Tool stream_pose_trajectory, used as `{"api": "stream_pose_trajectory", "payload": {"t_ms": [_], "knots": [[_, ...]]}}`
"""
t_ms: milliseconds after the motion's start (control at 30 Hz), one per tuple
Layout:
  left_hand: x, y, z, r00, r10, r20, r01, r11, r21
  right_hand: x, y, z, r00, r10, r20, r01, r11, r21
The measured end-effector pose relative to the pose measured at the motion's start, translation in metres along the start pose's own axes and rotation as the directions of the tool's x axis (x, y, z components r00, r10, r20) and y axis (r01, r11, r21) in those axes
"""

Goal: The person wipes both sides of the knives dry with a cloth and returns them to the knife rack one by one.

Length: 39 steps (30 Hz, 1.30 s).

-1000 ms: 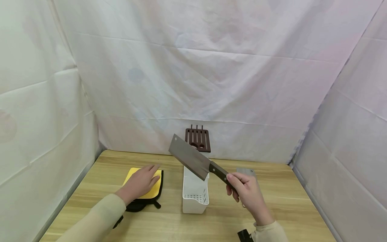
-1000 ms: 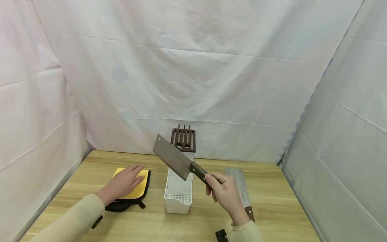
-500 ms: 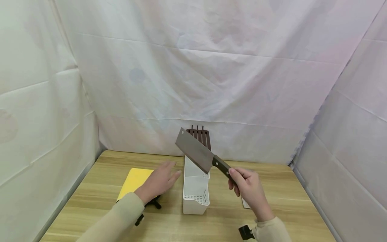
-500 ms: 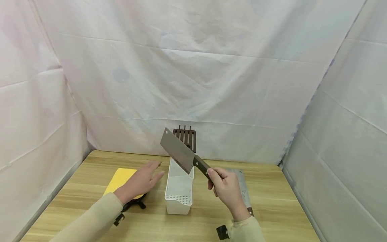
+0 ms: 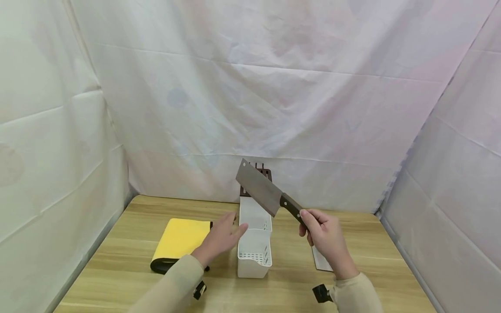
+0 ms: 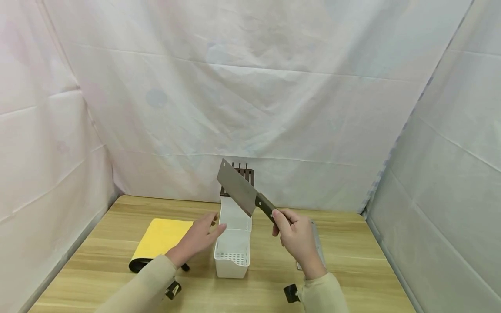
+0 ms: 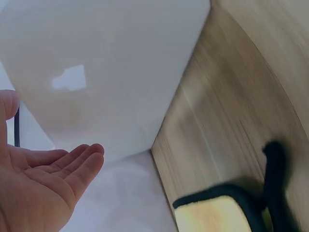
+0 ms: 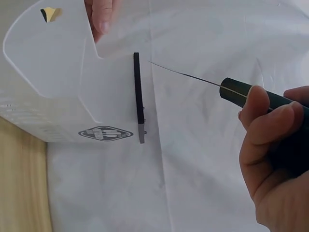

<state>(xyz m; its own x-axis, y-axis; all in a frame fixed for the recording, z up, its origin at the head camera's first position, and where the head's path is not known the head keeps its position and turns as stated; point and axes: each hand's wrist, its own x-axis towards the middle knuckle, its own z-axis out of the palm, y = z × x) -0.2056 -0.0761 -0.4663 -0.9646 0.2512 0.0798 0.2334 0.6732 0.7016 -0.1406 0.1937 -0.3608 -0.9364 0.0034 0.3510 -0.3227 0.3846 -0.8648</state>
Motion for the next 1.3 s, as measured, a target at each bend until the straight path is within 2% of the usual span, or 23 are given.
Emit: {"api": "stream_pose_trajectory", "payload": {"t_ms": [200, 433, 533, 800, 900, 1300], "knots": [[0.005, 0.005, 0.008, 0.999, -0.038, -0.006, 0.037, 0.998, -0.049, 0.007, -0.005, -0.004, 1.0, -0.02, 0.006, 0.021, 0.999, -0.037], [0.01, 0.004, 0.014, 0.999, -0.02, -0.025, 0.018, 0.997, -0.075, 0.012, -0.012, -0.009, 0.999, -0.046, 0.005, 0.046, 0.993, -0.105], [0.01, 0.003, 0.017, 0.999, -0.02, -0.039, 0.016, 0.994, -0.105, 0.014, -0.014, -0.01, 0.999, -0.039, 0.003, 0.039, 0.992, -0.119], [0.007, -0.001, 0.025, 0.994, -0.064, -0.093, 0.045, 0.979, -0.198, 0.022, -0.022, -0.009, 1.0, -0.007, 0.012, 0.009, 0.984, -0.176], [0.006, -0.001, 0.025, 0.992, -0.06, -0.11, 0.037, 0.979, -0.2, 0.024, -0.026, -0.009, 1.0, 0.009, 0.021, -0.005, 0.983, -0.186], [0.006, -0.001, 0.025, 0.993, -0.027, -0.114, 0.008, 0.987, -0.161, 0.027, -0.041, -0.008, 0.999, 0.03, 0.031, -0.022, 0.974, -0.227]]}}
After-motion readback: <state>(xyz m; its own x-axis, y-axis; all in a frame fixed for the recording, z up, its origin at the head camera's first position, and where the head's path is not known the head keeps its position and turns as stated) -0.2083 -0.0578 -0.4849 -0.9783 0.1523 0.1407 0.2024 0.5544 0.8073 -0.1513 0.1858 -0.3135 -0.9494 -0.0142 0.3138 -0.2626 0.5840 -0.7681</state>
